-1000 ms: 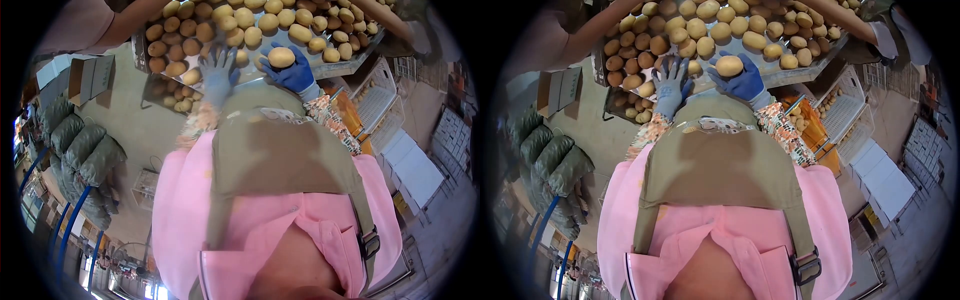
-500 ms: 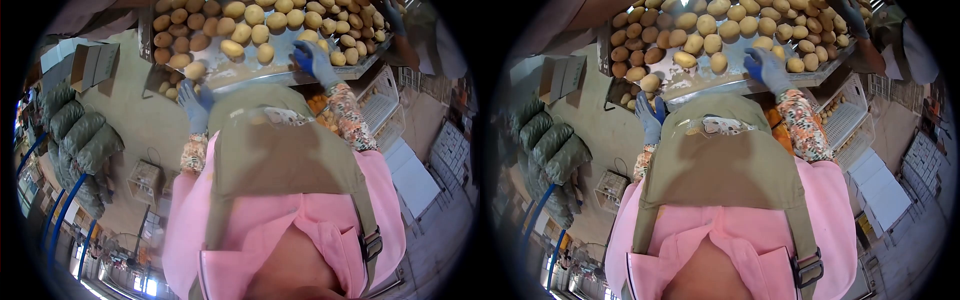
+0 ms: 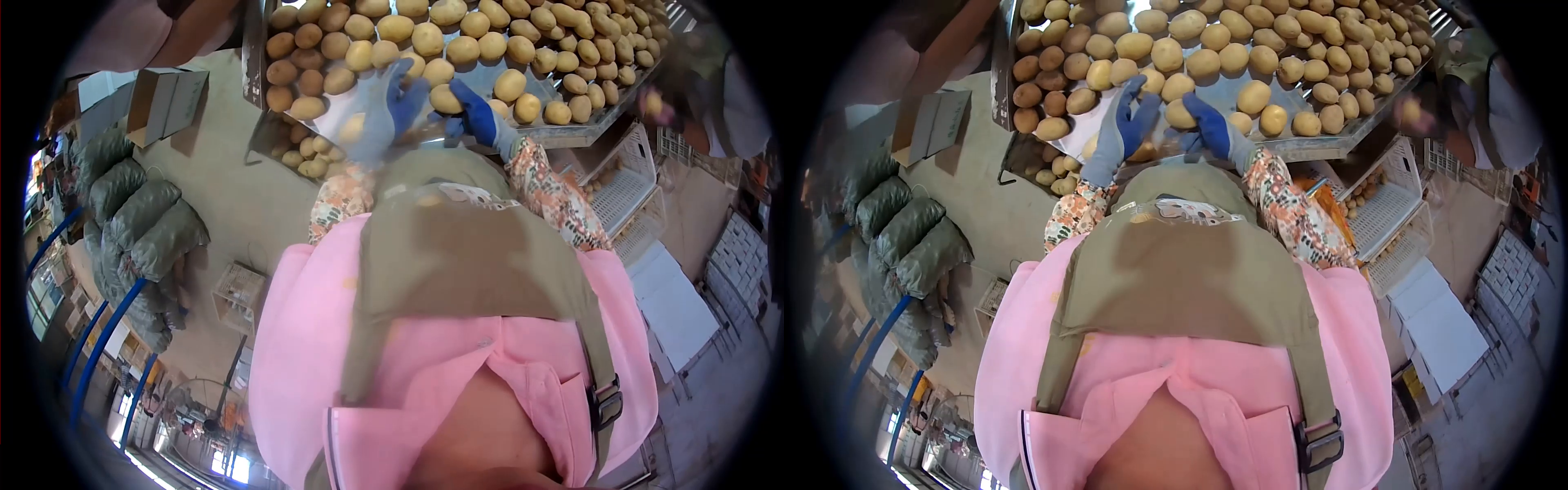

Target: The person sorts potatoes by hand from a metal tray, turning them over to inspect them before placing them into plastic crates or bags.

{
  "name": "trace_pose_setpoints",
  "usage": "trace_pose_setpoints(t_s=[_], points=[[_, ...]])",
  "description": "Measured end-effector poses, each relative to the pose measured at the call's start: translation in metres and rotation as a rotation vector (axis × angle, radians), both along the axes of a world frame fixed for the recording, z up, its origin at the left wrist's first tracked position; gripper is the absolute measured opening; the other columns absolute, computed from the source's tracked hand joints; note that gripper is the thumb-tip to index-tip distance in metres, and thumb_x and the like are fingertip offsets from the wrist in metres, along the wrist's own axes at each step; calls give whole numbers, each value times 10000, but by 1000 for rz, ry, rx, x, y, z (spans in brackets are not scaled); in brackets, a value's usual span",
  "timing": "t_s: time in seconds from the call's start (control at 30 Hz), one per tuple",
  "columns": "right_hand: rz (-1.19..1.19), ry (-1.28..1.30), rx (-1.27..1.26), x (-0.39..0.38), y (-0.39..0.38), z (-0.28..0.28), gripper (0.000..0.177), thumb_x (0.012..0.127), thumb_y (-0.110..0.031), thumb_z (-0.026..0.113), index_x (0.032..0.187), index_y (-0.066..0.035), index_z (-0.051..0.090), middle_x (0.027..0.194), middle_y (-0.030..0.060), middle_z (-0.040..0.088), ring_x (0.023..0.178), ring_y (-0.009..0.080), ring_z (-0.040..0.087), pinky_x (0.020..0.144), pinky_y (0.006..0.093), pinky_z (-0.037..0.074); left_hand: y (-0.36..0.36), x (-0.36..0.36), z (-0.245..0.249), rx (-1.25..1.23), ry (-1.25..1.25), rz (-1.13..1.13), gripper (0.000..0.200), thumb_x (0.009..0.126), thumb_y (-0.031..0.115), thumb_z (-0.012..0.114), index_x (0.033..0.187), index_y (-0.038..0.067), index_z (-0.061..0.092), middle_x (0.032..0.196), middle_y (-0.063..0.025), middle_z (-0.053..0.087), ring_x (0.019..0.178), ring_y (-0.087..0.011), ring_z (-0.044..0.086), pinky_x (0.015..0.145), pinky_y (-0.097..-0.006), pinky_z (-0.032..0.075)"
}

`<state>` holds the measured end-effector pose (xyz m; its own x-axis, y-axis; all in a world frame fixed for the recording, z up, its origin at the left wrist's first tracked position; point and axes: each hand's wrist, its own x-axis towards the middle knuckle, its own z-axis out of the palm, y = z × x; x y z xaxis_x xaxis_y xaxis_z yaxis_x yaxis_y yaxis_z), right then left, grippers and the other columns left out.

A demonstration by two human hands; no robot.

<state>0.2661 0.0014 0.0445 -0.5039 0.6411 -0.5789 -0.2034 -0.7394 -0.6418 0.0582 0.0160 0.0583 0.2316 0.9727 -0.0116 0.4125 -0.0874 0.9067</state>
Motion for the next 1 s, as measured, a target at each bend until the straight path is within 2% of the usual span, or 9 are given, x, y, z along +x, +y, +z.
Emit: trace_pose_setpoints(t_s=[0.1,0.27,0.3,0.33,0.53,0.7,0.77,0.83,1.0], points=[[32,-509,986,-6,-28,35,623,893,-125,592,1395,43,263,1084,125,596,906,179,605,744,279,520,-14,25,11,-44,-158,-178,612,816,208,712,1338,14,459,1173,-152,600,1114,-245,553,926,-358,456],[-229,-600,1030,-24,-36,41,325,995,-263,444,1235,-44,460,938,64,635,746,138,615,639,248,509,-16,16,93,-523,-528,-235,614,762,228,761,1276,25,492,1082,-110,637,970,-243,620,847,-370,495],[-129,-275,471,-16,-31,50,379,994,-367,418,1195,-54,490,882,60,641,675,135,603,585,237,492,-16,15,99,-668,-579,-226,578,762,238,758,1245,26,520,1074,-111,641,954,-245,629,832,-374,500],[-24,47,-87,-12,-29,58,456,994,-470,391,1156,-64,520,825,56,647,603,132,590,532,225,474,-16,14,100,-493,-219,-227,550,755,228,749,1212,31,517,1025,-119,636,849,-264,630,750,-375,506],[-162,322,-234,-32,-42,64,556,977,-569,337,1141,-81,546,723,56,632,504,132,552,452,246,440,-25,-5,67,217,366,-345,480,785,283,723,1172,57,548,965,-155,641,802,-295,638,670,-353,513],[-237,225,388,-38,-60,46,526,979,-502,394,1244,-63,508,912,97,652,651,129,604,564,254,492,-17,2,74,-863,-688,124,646,830,336,694,1302,-10,420,1147,-151,622,957,-243,645,783,-330,521],[-311,-214,921,-35,-65,50,484,981,-430,459,1278,-50,489,993,105,649,720,128,621,621,266,514,-25,8,61,-515,-557,0,628,1026,461,218,1192,-33,568,1089,-92,668,953,-169,629,808,-283,477],[-284,501,-104,-27,-58,76,502,894,-276,633,1294,-23,467,1119,109,608,909,141,604,793,307,516,-27,11,60,-480,-631,-10,630,1024,470,221,1222,-35,541,1140,-112,641,1013,-180,609,853,-288,467],[-169,-159,645,-50,-47,100,584,771,-240,758,1242,-12,499,1155,100,583,1094,167,539,955,334,454,-30,5,40,-304,-610,-90,677,1012,517,227,1296,-51,463,1223,-166,583,1121,-217,568,1002,-313,425]])
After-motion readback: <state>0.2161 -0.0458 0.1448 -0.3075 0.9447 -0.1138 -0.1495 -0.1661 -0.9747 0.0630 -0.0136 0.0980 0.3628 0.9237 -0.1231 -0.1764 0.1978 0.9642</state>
